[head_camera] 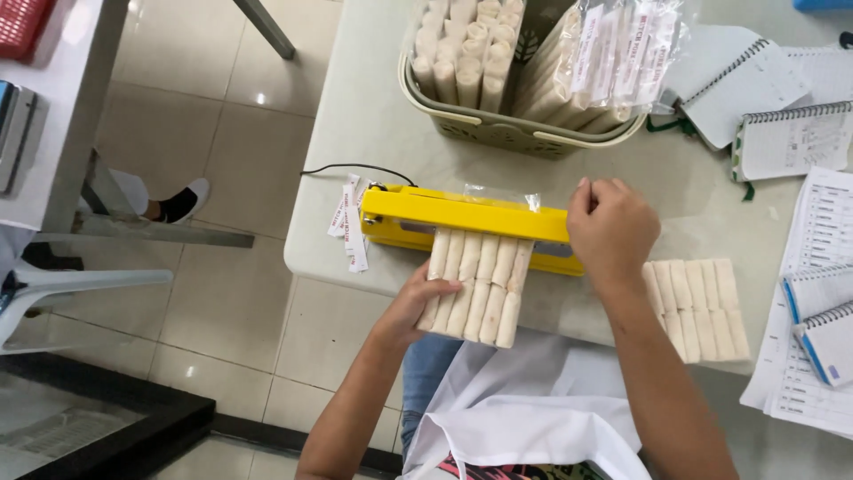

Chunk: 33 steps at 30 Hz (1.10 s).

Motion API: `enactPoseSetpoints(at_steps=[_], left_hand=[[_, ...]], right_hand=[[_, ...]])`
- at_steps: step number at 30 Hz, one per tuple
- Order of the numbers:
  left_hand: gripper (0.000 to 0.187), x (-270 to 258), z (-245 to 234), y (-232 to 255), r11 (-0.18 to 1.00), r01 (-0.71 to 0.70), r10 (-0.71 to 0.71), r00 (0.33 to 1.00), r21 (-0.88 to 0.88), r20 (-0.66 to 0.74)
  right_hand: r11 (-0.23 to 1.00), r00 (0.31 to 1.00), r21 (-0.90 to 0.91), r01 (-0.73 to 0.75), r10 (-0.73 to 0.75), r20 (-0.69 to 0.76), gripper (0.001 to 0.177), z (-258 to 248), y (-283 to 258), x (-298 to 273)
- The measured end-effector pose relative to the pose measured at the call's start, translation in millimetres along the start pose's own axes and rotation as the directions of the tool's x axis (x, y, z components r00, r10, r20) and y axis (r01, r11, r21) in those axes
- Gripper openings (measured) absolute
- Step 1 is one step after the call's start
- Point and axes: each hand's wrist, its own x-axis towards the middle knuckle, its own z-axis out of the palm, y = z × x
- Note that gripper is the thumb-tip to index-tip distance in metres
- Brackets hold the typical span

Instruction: Packing food sticks into plastic bags, sealing them with a heat sealer, and applying labels.

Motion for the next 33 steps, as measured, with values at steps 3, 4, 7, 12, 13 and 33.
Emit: enactPoseSetpoints(at_steps=[3,4,7,12,13,33], left_hand=[[0.059,1,0,1,1.000,0.000,0.000,1.000,-0.006,-0.015],[0.059,2,-1,1,1.000,0.003,-0.003,1.000,-0.012,-0.022],[0.058,3,0,1,1.000,0.017,-0.017,1.000,-0.010,-0.026],[0.056,2,1,1,1.000,-0.005,0.005,1.000,-0.004,-0.019],[0.056,3,0,0,1.000,-0.013,0.013,1.000,0.000,-0.015],[0.064,-1,-38,-39,0.957,-0.131,0.066,0.967,0.258,0.244]], right_hand=[[1.000,0.996,0.023,0.009,-0.007,-0.088,0.035,2,-3,-2],[0.999,0.993,0.045,0.006,0.000,-0.118,0.033,4,-3,-3],[0.998,0.979,0.050,0.028,-0.017,-0.202,0.031,12,-2,-13],[0.984,0.890,-0.021,0.179,-0.171,-0.422,0.034,26,1,-20],[0.980,0.862,-0.040,0.197,-0.193,-0.469,0.032,28,2,-21],[0.004,0.821,0.843,-0.537,0.230,0.522,0.058,38,6,-157]])
